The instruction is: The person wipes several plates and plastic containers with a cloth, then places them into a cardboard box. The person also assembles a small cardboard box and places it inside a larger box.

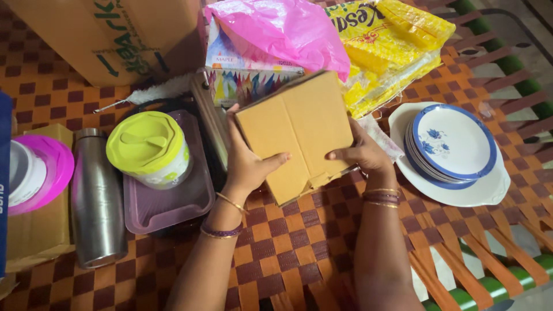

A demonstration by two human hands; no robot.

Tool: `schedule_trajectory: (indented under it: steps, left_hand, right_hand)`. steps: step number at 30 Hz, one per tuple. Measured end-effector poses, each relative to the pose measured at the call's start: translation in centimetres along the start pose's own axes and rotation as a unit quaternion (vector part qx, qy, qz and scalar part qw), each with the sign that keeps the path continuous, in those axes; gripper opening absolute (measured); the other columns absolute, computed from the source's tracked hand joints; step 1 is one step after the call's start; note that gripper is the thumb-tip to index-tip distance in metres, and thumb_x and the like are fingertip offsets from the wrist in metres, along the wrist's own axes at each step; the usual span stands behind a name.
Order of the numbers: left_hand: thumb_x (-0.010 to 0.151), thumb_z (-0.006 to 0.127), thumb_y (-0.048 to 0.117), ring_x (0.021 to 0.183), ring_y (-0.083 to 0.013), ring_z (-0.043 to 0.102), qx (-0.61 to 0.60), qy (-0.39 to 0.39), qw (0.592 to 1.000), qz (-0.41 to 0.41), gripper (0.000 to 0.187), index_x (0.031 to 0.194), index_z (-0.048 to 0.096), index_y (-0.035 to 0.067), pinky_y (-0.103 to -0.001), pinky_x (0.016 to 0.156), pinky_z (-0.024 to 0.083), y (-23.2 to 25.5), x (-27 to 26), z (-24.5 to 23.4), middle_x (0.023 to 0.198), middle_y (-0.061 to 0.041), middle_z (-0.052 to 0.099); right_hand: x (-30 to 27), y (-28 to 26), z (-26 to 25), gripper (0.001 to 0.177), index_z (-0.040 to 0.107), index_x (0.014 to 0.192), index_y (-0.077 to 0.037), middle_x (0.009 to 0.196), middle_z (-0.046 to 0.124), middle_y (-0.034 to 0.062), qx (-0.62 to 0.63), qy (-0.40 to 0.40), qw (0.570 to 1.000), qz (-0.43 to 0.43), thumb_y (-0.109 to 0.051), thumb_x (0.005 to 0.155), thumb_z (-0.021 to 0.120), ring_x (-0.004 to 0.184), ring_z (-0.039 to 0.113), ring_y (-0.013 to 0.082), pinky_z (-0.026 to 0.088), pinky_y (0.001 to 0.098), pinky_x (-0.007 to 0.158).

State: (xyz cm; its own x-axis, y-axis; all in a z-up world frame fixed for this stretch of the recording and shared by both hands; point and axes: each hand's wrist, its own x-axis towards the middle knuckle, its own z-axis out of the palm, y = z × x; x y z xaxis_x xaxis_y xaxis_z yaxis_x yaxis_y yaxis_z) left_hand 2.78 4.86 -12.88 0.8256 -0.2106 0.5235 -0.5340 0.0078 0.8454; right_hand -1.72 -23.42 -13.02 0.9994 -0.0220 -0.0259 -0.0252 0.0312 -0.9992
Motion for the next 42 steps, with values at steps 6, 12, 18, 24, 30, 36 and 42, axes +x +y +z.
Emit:
schedule_trajectory:
  steps: [6, 12, 18, 24, 30, 36, 42]
  left_hand:
    - [0.070, 0.085, -0.004, 0.120, -0.0201, 0.059, -0.261, 0.058, 0.948, -0.171, 0.119, 0.157, 0.006, 0.012, -0.039, 0.097, 0.059, 1.0, 0.0, 0.8, 0.133, -0.008, 0.051]
    - [0.073, 0.085, -0.006, 0.120, -0.0216, 0.060, -0.304, 0.119, 0.926, -0.189, 0.096, 0.146, 0.023, 0.009, -0.040, 0.102, 0.056, 2.5, 0.4, 1.2, 0.130, -0.007, 0.054]
    - [0.073, 0.086, 0.001, 0.118, -0.0223, 0.062, -0.308, 0.140, 0.909, -0.244, 0.086, 0.142, 0.036, 0.010, -0.039, 0.104, 0.055, 5.4, -0.3, 2.1, 0.126, -0.007, 0.060]
    - [0.076, 0.086, 0.007, 0.119, -0.0212, 0.060, -0.370, 0.120, 0.880, -0.272, 0.084, 0.144, 0.037, 0.007, -0.036, 0.106, 0.052, 9.7, -2.5, 4.4, 0.129, -0.008, 0.058]
    - [0.080, 0.082, 0.012, 0.119, -0.0171, 0.058, -0.412, 0.115, 0.866, -0.258, 0.083, 0.147, 0.033, 0.010, -0.034, 0.102, 0.051, 15.5, -4.8, 3.2, 0.130, -0.004, 0.058]
    - [0.086, 0.084, 0.003, 0.108, -0.0192, 0.063, -0.375, 0.193, 0.900, -0.111, 0.077, 0.146, 0.037, -0.008, -0.036, 0.096, 0.056, 20.1, -6.0, -0.6, 0.122, -0.009, 0.064]
    - [0.086, 0.077, -0.005, 0.096, -0.0133, 0.065, -0.376, 0.241, 0.894, 0.047, 0.112, 0.161, -0.003, 0.020, -0.033, 0.090, 0.061, 23.6, -6.5, -5.1, 0.124, -0.010, 0.058]
  right_hand:
    - [-1.8, -3.3, -0.5, 0.103, 0.036, 0.161, 0.001, 0.147, 0.056, 0.0241, 0.265, -0.051, 0.963, -0.028, -0.010, 0.071, 0.084, 0.133, 0.055, 0.0354, 0.043, 0.0464, 0.112]
    - [-2.7, -4.0, -0.5, 0.121, 0.029, 0.162, -0.003, 0.159, 0.045, 0.0121, 0.266, -0.113, 0.944, -0.162, -0.011, 0.062, 0.097, 0.149, 0.041, 0.0276, 0.033, 0.0415, 0.124]
    - [-2.7, -3.9, 0.3, 0.106, 0.041, 0.158, -0.002, 0.153, 0.052, 0.0101, 0.243, -0.008, 0.946, -0.213, -0.015, 0.068, 0.096, 0.145, 0.046, 0.0264, 0.033, 0.0416, 0.126]
    - [-6.1, -7.6, -1.1, 0.090, 0.046, 0.154, -0.002, 0.149, 0.056, 0.0134, 0.189, -0.024, 0.946, -0.262, -0.021, 0.078, 0.091, 0.140, 0.054, 0.0271, 0.040, 0.0435, 0.122]
    - [-10.7, -12.6, 1.6, 0.068, 0.044, 0.148, 0.001, 0.140, 0.056, 0.0144, 0.154, -0.029, 0.936, -0.314, -0.015, 0.094, 0.081, 0.133, 0.054, 0.0256, 0.040, 0.0384, 0.118]
    - [-15.2, -18.3, 10.8, 0.069, 0.030, 0.162, -0.009, 0.155, 0.049, 0.0143, 0.148, 0.028, 0.930, -0.335, -0.013, 0.105, 0.067, 0.140, 0.053, 0.0251, 0.045, 0.0411, 0.120]
    - [-18.3, -22.6, 23.6, 0.060, 0.029, 0.157, -0.004, 0.138, 0.055, 0.0138, 0.289, 0.085, 0.924, -0.237, -0.033, 0.105, 0.043, 0.123, 0.060, 0.0245, 0.053, 0.0389, 0.101]
